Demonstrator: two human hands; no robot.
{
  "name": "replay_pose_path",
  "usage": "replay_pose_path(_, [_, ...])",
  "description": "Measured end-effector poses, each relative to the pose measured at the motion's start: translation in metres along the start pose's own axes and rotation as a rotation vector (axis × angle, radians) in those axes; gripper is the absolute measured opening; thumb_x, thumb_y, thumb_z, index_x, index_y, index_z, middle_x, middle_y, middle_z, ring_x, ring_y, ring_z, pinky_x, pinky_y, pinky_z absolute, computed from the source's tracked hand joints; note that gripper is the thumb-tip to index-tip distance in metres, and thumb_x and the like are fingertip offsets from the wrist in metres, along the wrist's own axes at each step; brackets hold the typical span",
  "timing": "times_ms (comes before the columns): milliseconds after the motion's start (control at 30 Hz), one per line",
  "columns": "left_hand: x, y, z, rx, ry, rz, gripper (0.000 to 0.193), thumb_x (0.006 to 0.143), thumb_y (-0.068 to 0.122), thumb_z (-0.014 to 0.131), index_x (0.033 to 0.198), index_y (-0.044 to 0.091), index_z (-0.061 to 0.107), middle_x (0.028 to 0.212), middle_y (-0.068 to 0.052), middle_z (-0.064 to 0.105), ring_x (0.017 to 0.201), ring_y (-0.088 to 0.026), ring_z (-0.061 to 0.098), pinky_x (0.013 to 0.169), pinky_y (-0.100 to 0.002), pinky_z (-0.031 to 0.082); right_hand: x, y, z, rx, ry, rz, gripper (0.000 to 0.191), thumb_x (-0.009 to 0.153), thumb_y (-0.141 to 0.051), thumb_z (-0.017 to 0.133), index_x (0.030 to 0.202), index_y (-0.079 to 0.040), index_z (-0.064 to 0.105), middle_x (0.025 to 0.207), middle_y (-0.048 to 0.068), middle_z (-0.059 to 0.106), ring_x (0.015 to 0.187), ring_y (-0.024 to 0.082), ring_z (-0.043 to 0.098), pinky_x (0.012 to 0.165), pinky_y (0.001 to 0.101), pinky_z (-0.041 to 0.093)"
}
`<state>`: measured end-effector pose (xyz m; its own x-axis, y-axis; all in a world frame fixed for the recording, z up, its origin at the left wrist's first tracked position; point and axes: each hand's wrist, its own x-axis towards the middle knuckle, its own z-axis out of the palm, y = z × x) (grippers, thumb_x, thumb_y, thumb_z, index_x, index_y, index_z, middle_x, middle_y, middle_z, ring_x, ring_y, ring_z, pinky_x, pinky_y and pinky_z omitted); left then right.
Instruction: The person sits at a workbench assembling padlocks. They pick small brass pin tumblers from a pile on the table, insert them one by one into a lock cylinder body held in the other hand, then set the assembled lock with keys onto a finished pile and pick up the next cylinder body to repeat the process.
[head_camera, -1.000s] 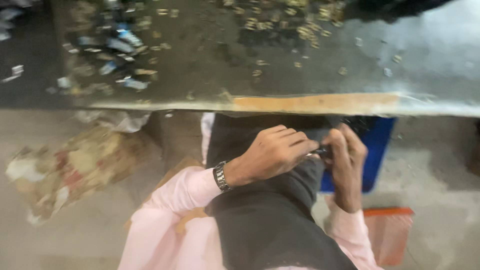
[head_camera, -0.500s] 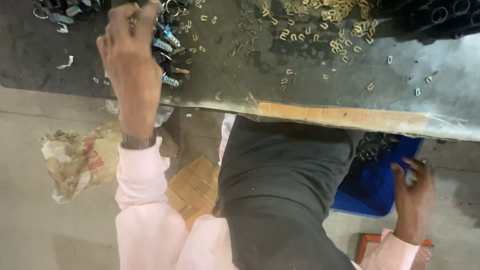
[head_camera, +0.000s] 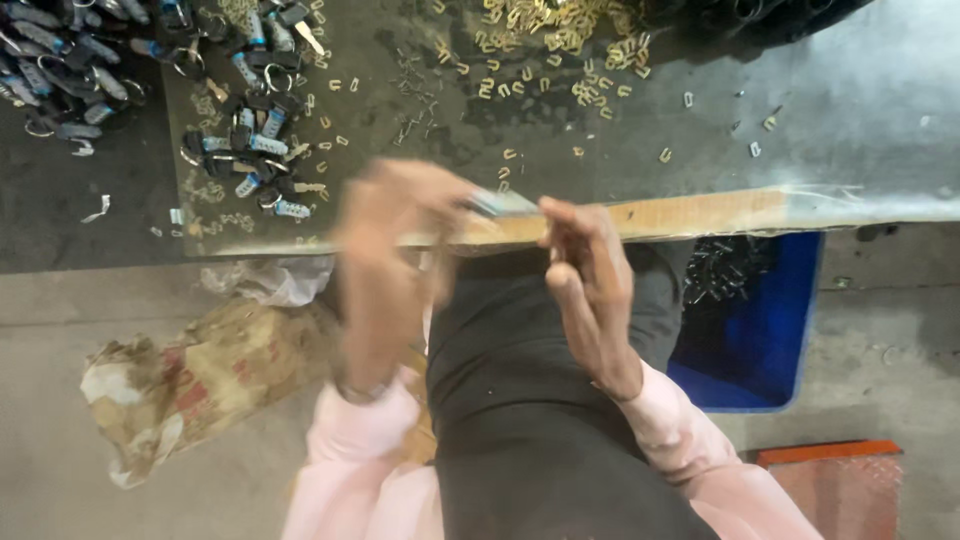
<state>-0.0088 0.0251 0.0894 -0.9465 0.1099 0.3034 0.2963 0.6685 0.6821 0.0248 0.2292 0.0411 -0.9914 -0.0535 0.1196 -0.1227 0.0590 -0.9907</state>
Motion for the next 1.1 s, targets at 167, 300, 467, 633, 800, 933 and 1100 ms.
replay_pose_path(167, [0.000,0.012,0.030,-0.063,-0.001,-0.089,0.026,0.101,0.024,0.076,0.125,0.015,0.072,0.117,-0.003,0.066,0.093,-0.018,0.061,0.088,-0.033,0.047,-0.004,0.014,-0.001,0.041,0.232,0.138,0.038,0.109,-0.039,0.053,0.108,-0.003,0.064,0.105,0.005,0.060,0.091,0.012,0.056,0.077,0.0233,0.047])
replay_pose_path(300, [0.001,-0.004,0.036,0.131,-0.038,-0.015,0.041,0.090,0.036,0.081,0.124,0.015,0.072,0.108,-0.004,0.059,0.095,-0.022,0.058,0.091,-0.039,0.040,-0.016,0.020,-0.021,-0.031,0.252,-0.138,0.037,0.115,-0.039,0.054,0.106,-0.003,0.059,0.106,0.006,0.055,0.090,0.014,0.053,0.085,0.0247,0.047])
replay_pose_path(467, [-0.023,-0.011,0.052,0.284,-0.076,0.083,0.055,0.079,0.043,0.080,0.123,0.012,0.072,0.105,-0.006,0.057,0.101,-0.029,0.056,0.094,-0.045,0.036,-0.027,0.044,-0.032,0.370,0.115,-0.003,0.035,0.109,-0.036,0.063,0.107,-0.006,0.045,0.096,0.010,0.061,0.078,0.018,0.062,0.071,0.0305,0.052])
replay_pose_path(633, [-0.037,-0.010,0.060,0.208,-0.009,0.088,0.020,0.088,0.017,0.083,0.104,0.014,0.072,0.104,-0.003,0.065,0.106,-0.026,0.060,0.098,-0.042,0.038,-0.035,0.055,-0.025,0.347,0.147,0.187,0.028,0.105,-0.032,0.053,0.109,-0.004,0.052,0.088,0.003,0.052,0.073,0.006,0.044,0.063,0.0225,0.035])
replay_pose_path(800, [-0.022,0.003,0.064,-0.166,0.140,-0.118,0.012,0.087,0.004,0.076,0.097,0.008,0.070,0.094,-0.005,0.069,0.085,-0.019,0.067,0.080,-0.032,0.052,-0.015,0.046,-0.028,0.488,0.014,0.254,0.032,0.101,-0.037,0.054,0.098,-0.005,0.058,0.092,0.002,0.054,0.078,0.009,0.051,0.072,0.0242,0.045])
replay_pose_path(933, [-0.007,0.014,0.066,-0.311,0.154,-0.266,0.021,0.087,0.000,0.074,0.107,0.005,0.077,0.093,-0.005,0.074,0.072,-0.013,0.065,0.065,-0.027,0.052,-0.002,0.036,-0.039,0.270,-0.064,0.252,0.039,0.101,-0.035,0.052,0.100,0.000,0.068,0.084,0.005,0.059,0.068,0.012,0.055,0.064,0.0261,0.046])
replay_pose_path(1100, [0.011,0.023,0.069,-0.452,0.102,-0.190,0.015,0.088,0.003,0.075,0.103,0.005,0.078,0.093,-0.006,0.076,0.073,-0.010,0.069,0.064,-0.024,0.056,-0.003,0.051,-0.039,0.163,0.041,0.102,0.038,0.101,-0.033,0.053,0.103,0.000,0.072,0.080,0.003,0.051,0.071,0.009,0.045,0.064,0.0231,0.037])
